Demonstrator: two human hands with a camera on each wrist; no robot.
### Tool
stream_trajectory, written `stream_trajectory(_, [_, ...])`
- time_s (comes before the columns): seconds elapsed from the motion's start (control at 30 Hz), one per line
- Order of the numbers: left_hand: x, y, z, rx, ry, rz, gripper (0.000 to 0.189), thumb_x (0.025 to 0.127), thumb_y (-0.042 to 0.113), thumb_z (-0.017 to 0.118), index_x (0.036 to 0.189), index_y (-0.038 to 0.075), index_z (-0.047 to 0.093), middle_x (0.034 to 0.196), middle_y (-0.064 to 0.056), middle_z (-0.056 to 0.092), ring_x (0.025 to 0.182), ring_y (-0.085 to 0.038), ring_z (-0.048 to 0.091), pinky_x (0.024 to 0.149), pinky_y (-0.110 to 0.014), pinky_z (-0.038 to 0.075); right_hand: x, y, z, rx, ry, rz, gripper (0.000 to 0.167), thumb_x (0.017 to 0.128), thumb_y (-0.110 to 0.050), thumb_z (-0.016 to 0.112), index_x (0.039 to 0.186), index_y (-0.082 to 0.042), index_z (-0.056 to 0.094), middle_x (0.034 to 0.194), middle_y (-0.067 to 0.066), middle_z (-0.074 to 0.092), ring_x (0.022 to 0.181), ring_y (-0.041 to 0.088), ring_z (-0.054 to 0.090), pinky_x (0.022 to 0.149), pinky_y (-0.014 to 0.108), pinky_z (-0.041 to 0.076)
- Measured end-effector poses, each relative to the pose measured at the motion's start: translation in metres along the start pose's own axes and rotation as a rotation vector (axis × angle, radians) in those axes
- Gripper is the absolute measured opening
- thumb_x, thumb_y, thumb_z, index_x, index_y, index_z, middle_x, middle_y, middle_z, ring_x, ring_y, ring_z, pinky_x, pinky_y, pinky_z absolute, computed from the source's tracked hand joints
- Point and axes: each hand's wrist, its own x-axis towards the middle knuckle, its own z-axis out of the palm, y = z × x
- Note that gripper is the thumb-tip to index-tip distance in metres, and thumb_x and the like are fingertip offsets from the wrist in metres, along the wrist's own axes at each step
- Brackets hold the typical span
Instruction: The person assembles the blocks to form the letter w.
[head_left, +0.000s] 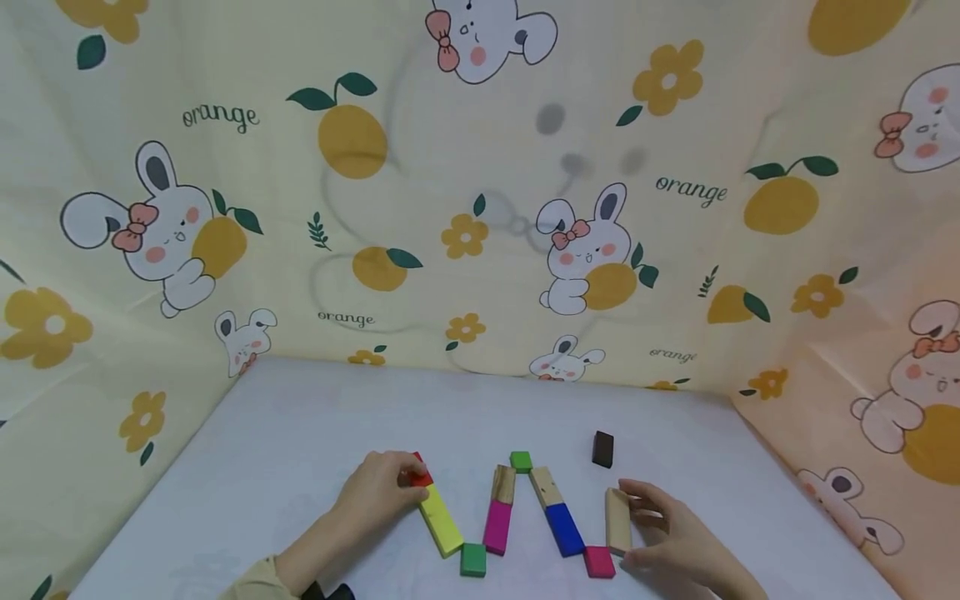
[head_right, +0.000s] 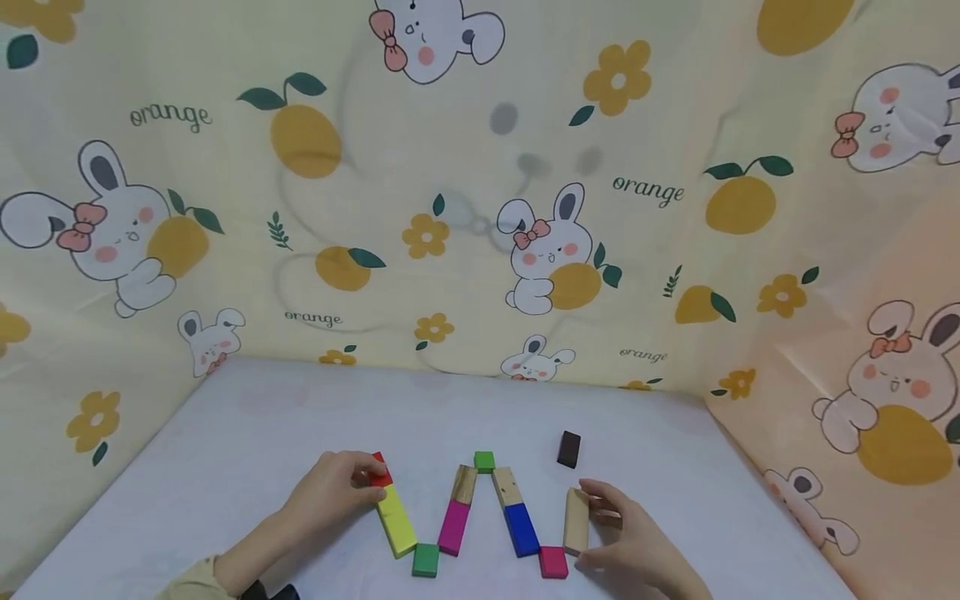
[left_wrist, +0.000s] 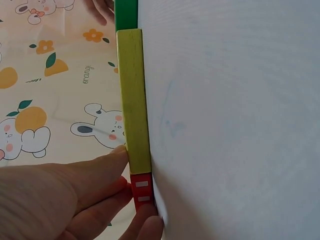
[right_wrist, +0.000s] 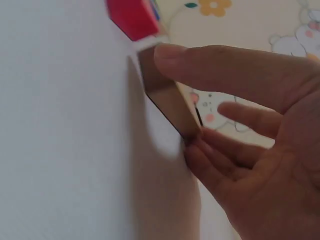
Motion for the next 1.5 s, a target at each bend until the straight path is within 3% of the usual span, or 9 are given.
stream_trajectory(0.2, [0.0011,0.0007,-0.0003,0.0,-0.002,-0.019,0.02,0.079,0.017,0.083,0.097,0.012,0.075,0.084,0.009,0.066,0.073,-0.009,0.054,0.068,-0.032,0.048,-0.0025,0.0027,-0.0046,0.056,-0.031,-0.016,0.094,0.062,-0.014,0.093,0.141,0.002,0.044,0.139,0.023,0.048,0.12,0.041,0.051,0.097,0.057,0.041])
stream_trajectory(0.5, [0.0018,0.0016,0.0001,-0.004,-0.006,-0.017,0.021,0.079,0.016,0.083,0.097,0.012,0.075,0.085,0.007,0.067,0.074,-0.01,0.054,0.069,-0.033,0.049,-0.0017,0.0019,-0.0004,0.044,0.019,0.023,0.093,0.059,-0.015,0.094,0.139,0.0,0.048,0.137,0.02,0.051,0.117,0.037,0.053,0.095,0.056,0.043])
stream_trajectory(0.8, [0.002,0.0024,-0.0002,-0.005,-0.008,-0.013,0.019,0.079,0.017,0.083,0.096,0.011,0.076,0.083,0.009,0.066,0.072,-0.009,0.054,0.067,-0.031,0.048,-0.0026,0.0016,-0.0023,0.072,-0.012,0.014,0.091,0.063,-0.012,0.092,0.14,0.0,0.045,0.139,0.022,0.048,0.117,0.036,0.052,0.095,0.056,0.043])
stream_trajectory(1.2, [0.0011,0.0022,-0.0009,0.006,-0.004,-0.018,0.021,0.079,0.017,0.083,0.097,0.011,0.076,0.082,0.01,0.065,0.072,-0.009,0.053,0.066,-0.03,0.048,-0.0013,0.0023,-0.0009,0.028,0.008,-0.008,0.091,0.061,-0.014,0.093,0.139,-0.002,0.048,0.137,0.019,0.05,0.115,0.033,0.053,0.096,0.056,0.043])
stream_trajectory(1.5, [0.0011,0.0035,-0.0007,0.018,-0.002,-0.038,0.02,0.079,0.017,0.083,0.097,0.011,0.076,0.081,0.009,0.064,0.071,-0.01,0.052,0.065,-0.029,0.047,-0.0003,0.0018,0.0005,0.025,0.02,0.036,0.092,0.059,-0.015,0.094,0.139,-0.004,0.05,0.137,0.018,0.051,0.116,0.033,0.053,0.096,0.059,0.041])
